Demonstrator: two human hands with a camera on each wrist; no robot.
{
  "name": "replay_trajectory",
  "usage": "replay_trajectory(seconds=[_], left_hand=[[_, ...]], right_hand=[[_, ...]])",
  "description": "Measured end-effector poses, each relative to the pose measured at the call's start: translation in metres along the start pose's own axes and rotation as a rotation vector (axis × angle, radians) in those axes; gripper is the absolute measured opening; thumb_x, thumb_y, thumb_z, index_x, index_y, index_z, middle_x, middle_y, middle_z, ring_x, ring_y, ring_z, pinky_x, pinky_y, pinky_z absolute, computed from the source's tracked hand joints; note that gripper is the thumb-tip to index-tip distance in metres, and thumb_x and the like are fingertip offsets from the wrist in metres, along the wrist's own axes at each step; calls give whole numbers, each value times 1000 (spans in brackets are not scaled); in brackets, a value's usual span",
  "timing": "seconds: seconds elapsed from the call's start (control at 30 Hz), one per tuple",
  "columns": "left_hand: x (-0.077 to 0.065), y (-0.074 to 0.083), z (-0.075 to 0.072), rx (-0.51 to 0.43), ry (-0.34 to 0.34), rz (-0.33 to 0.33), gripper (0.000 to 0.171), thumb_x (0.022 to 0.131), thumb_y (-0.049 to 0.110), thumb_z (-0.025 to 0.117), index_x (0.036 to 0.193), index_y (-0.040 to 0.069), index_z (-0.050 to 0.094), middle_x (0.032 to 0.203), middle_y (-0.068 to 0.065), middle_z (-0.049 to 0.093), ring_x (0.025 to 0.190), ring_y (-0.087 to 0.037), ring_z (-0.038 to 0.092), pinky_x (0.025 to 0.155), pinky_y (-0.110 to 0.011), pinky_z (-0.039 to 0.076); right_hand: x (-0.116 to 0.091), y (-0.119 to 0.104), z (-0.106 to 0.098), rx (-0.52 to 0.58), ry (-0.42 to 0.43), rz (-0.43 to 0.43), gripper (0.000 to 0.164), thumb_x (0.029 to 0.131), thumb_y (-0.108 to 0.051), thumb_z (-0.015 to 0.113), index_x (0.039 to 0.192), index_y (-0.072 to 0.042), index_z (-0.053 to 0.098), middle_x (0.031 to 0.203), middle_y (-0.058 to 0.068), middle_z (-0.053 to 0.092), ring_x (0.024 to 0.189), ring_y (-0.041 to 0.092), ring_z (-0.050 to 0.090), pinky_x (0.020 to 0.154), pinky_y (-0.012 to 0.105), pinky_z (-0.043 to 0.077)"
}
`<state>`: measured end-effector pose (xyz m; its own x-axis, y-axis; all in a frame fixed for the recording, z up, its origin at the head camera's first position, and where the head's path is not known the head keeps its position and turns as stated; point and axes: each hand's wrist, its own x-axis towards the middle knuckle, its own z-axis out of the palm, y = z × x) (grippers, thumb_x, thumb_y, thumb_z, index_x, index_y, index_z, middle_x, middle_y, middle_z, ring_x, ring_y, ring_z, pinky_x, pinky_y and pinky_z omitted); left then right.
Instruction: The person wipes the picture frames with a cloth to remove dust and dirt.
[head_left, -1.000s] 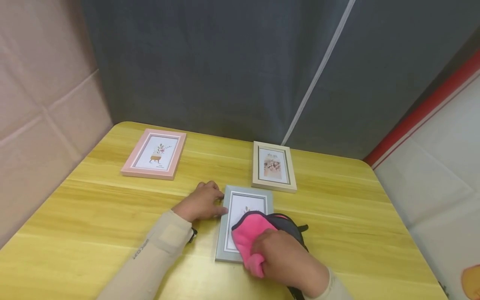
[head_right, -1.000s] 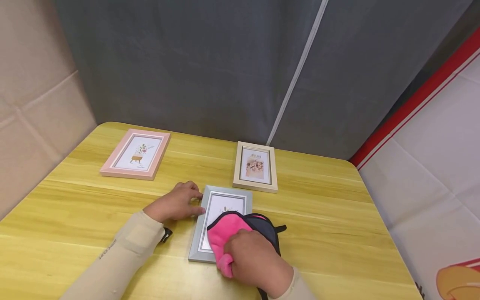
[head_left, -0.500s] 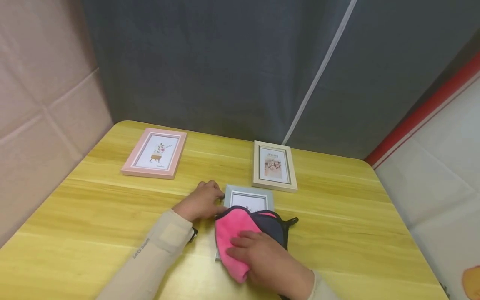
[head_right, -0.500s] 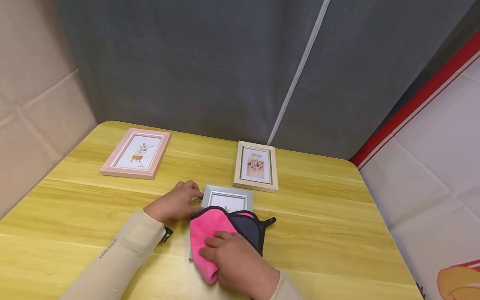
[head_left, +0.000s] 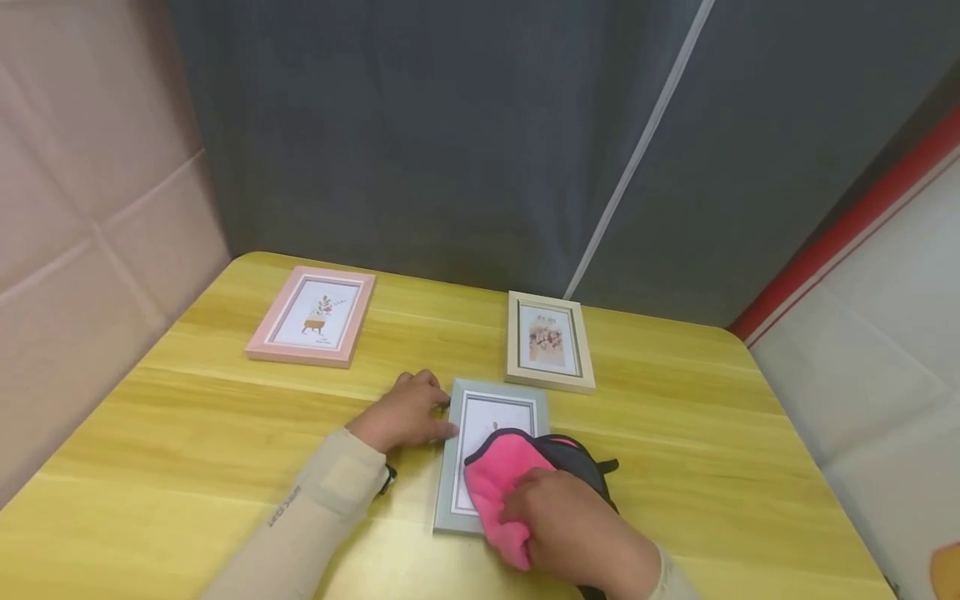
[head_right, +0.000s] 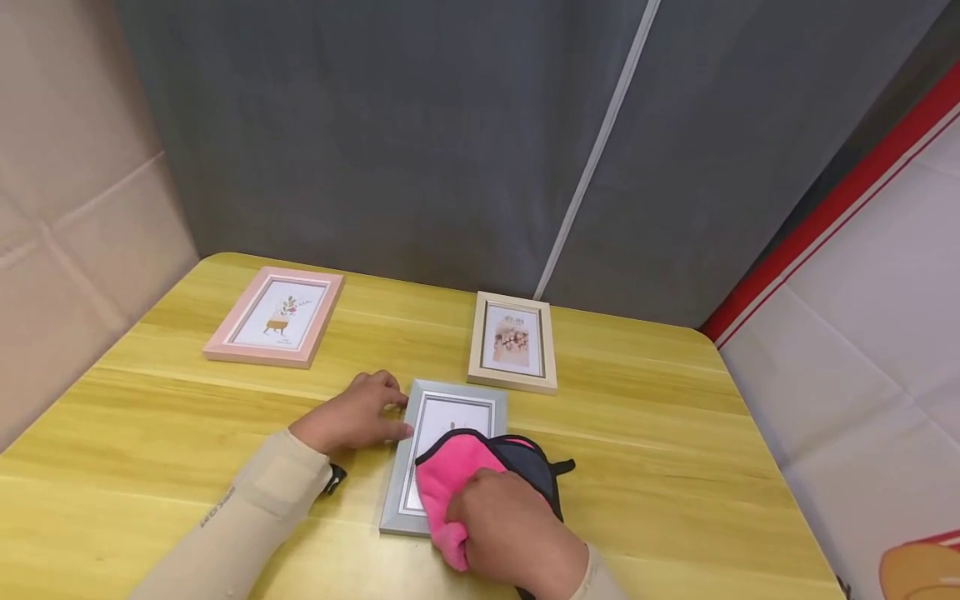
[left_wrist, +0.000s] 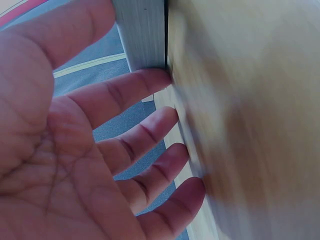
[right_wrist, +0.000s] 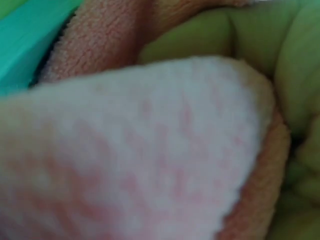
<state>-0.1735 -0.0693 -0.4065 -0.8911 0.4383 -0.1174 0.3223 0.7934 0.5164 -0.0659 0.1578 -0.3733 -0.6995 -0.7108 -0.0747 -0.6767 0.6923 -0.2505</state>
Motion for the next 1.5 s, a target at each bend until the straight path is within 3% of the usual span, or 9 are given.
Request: replay_trajectory(seconds=[0.23,0.37,0.47,0.6,0.8,0.97,1.07,1.27,1.5], left_hand=[[-3,0,-1,-9,3,-5,48,85,31,78,121,0,69,114,-9,56,103,-28,45,87,-39,46],[-3,0,-2,-10,-4,-17,49,86,32,78,122,0,69,115,-8,56,105,-27,45,87,-40,46],[-2,0,-2,-2,-7,-21,49,86,32,78,122,1,69,117,-8,55,106,-27,45,88,-41,46],[-1,1,-2,-3,-8,-31,49,86,33,78,122,1,69,117,-8,55,105,-27,44,88,-40,46],[-2,2,-1,-10,-7,-34,49,86,31,78,122,0,69,117,-8,55,104,-27,44,87,-40,46],[-3,2,-2,-19,-6,-33,48,86,31,79,122,0,69,118,-8,55,105,-27,44,88,-41,46],[-3,2,-2,-21,-5,-32,49,85,30,79,122,-1,68,118,-8,55,106,-28,44,89,-41,46],[-3,2,-2,-15,-7,-25,49,86,30,78,122,-1,68,117,-8,56,105,-28,44,88,-41,45],[-5,4,-3,-6,-18,-25,49,86,30,77,122,-3,68,120,-12,55,108,-31,44,90,-42,46]], right_hand=[[0,3,-2,51,-20,49,31,76,-6,65,57,-26,51,54,-16,37,61,5,39,57,20,35],[-2,11,-4,95,20,36,26,76,-3,66,66,-26,63,63,-17,50,65,4,48,62,20,43],[-7,23,-11,65,121,33,37,73,8,61,89,-22,77,89,-10,69,88,10,63,81,30,54],[-20,48,-26,3,280,152,61,68,19,52,112,-15,76,121,3,69,115,25,62,98,46,49],[-53,97,-47,-52,480,354,54,73,20,50,115,-4,73,126,19,64,116,42,57,96,60,46],[-75,140,-42,-162,625,514,45,73,15,51,111,3,71,122,31,61,114,52,52,95,66,40],[-78,157,-29,-176,537,620,39,80,11,55,116,4,69,124,33,59,114,54,51,94,67,40],[-70,170,-3,29,89,713,51,94,0,44,145,2,46,146,38,34,133,59,31,106,69,27],[-68,166,0,64,53,735,56,92,1,41,148,2,41,149,41,26,135,61,23,107,70,22]])
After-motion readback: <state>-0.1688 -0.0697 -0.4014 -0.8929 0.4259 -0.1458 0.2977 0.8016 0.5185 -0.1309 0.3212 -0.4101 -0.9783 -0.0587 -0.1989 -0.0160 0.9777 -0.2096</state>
